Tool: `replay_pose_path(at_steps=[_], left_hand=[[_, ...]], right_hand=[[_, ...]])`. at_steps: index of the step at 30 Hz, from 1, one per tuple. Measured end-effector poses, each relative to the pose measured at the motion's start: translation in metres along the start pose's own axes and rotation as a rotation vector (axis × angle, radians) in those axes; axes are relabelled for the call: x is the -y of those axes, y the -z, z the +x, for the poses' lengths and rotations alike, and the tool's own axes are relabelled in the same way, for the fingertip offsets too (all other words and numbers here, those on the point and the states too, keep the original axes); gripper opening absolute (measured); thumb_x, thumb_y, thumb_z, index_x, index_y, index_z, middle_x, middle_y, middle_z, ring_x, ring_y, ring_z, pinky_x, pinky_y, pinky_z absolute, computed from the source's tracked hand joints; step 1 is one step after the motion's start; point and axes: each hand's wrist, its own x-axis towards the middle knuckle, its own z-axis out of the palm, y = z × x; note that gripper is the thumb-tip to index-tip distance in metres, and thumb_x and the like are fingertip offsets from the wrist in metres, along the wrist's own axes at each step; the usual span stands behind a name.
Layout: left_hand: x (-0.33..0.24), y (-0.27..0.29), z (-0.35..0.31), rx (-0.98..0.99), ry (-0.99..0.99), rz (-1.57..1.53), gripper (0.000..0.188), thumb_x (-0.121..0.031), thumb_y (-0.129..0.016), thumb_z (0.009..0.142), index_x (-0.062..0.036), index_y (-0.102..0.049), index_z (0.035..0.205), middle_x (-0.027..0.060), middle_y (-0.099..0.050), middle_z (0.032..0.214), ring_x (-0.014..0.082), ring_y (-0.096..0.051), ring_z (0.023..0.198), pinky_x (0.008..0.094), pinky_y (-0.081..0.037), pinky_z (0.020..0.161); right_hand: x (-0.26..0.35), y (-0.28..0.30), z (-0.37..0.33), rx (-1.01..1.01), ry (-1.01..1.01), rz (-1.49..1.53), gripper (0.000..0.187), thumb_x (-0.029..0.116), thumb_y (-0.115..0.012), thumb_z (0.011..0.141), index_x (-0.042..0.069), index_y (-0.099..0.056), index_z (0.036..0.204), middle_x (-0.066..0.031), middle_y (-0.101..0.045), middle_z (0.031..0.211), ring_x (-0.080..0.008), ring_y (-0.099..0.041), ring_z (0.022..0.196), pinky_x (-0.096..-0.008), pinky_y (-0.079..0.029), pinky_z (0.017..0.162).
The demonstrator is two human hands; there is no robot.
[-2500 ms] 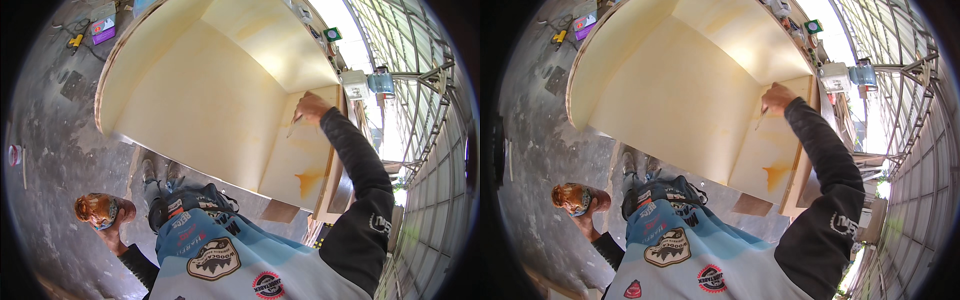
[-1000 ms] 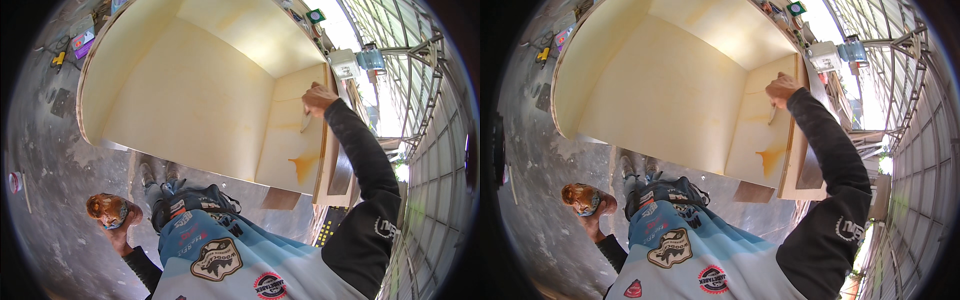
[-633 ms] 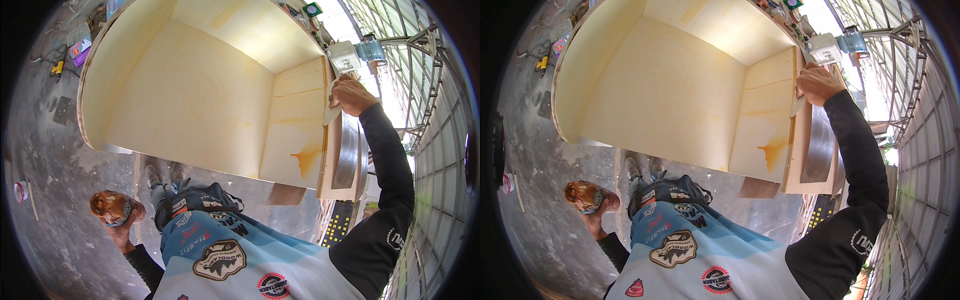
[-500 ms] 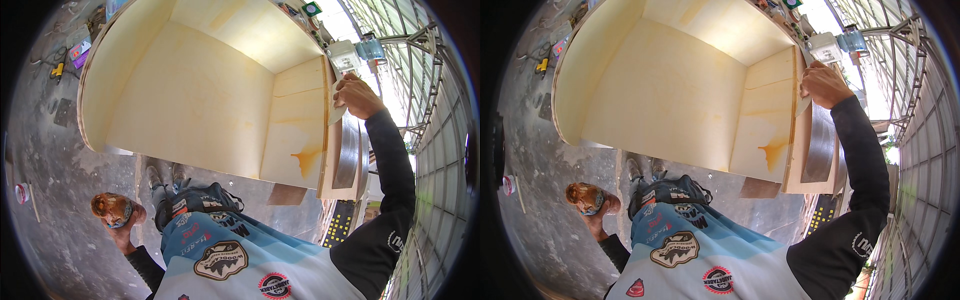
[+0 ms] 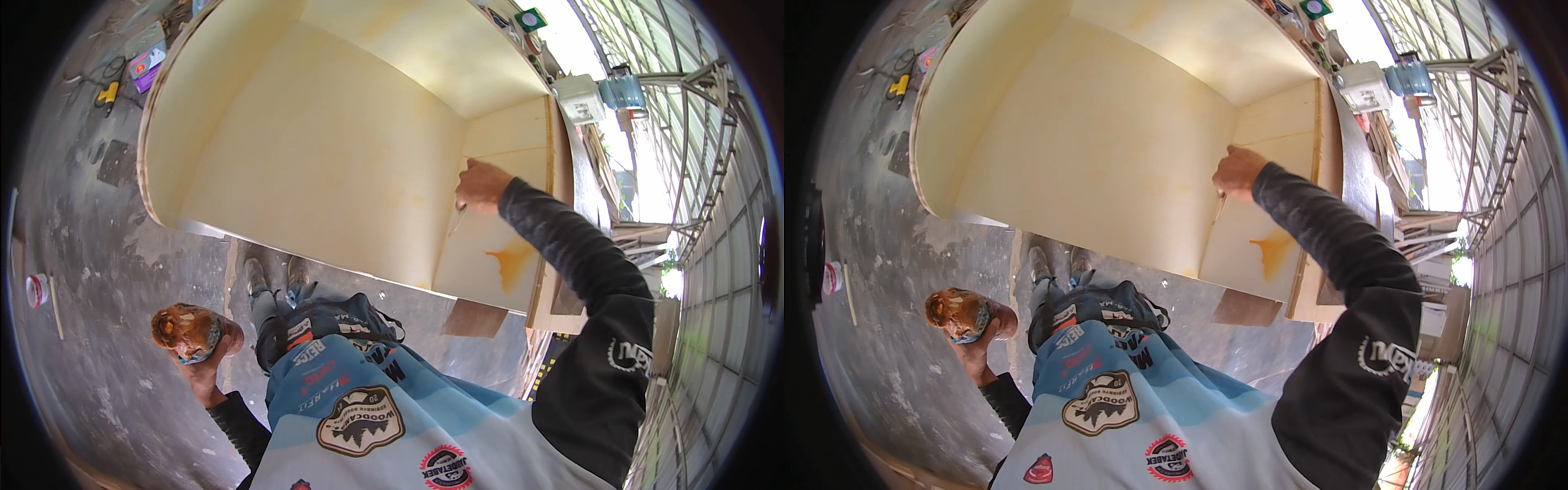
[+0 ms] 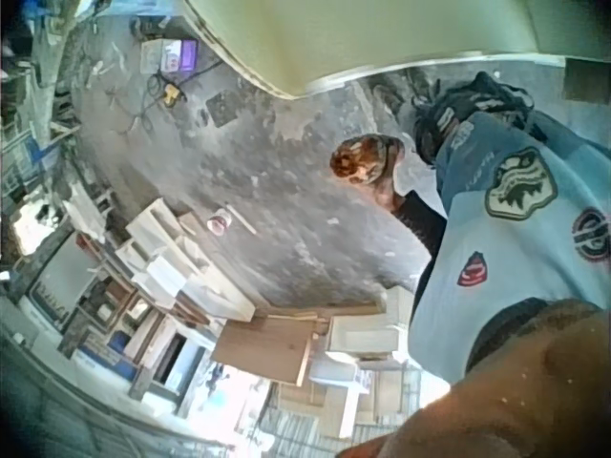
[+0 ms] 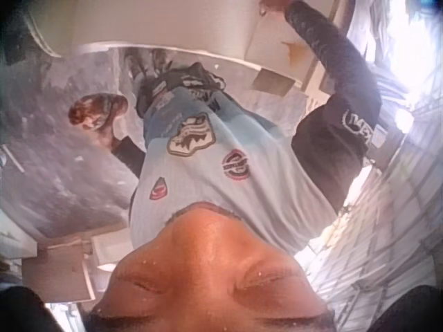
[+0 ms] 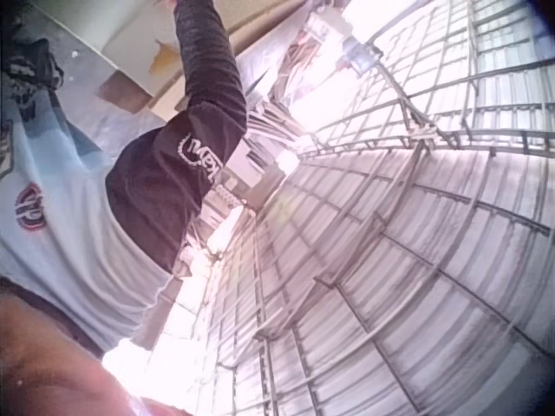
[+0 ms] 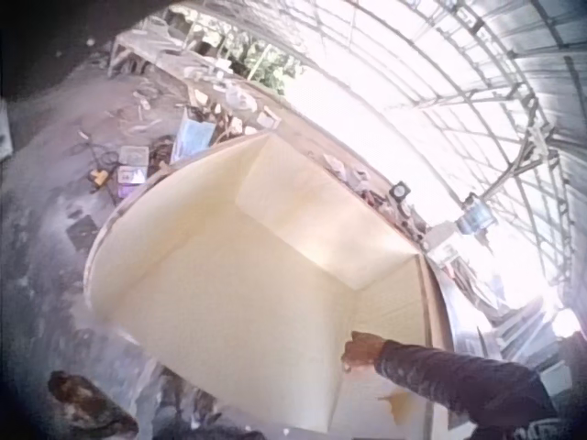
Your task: The person applies adhesive from a bottle onto the interior surfaces of a white cabinet and spreads it using a plastic spreader, while also handling wood-grain panels.
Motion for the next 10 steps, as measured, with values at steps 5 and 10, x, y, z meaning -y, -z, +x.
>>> replay_pose_path(at_steps=[5,10], left_hand=[[0.012,-0.002,-0.009,-0.046,0.033,-0.042,0.102,-0.009,-0.093,0.054,-0.0048,-0.034,0.137,0.0111,-0.05,0.127,0.0229,-0.053,0.114,0.0384,-0.045,0.1],[0.038,0.005,-0.022,-0.098,0.058,-0.01,0.103,-0.009,-0.093,0.055,-0.0053,-0.032,0.138,0.0112,-0.05,0.128,0.0237,-0.054,0.114,0.0388,-0.045,0.1]], right_hand=[[0.016,-0.055,0.037,0.203,0.088,-0.127,0.017,0.018,-0.06,0.081,0.026,-0.075,0.084,-0.0012,-0.071,0.086,-0.0167,-0.064,0.089,-0.0346,-0.04,0.088],[-0.009,-0.05,0.043,0.083,0.127,-0.045,0.025,0.012,-0.062,0.078,0.025,-0.077,0.092,-0.0018,-0.073,0.089,-0.0163,-0.064,0.09,-0.0329,-0.039,0.088]])
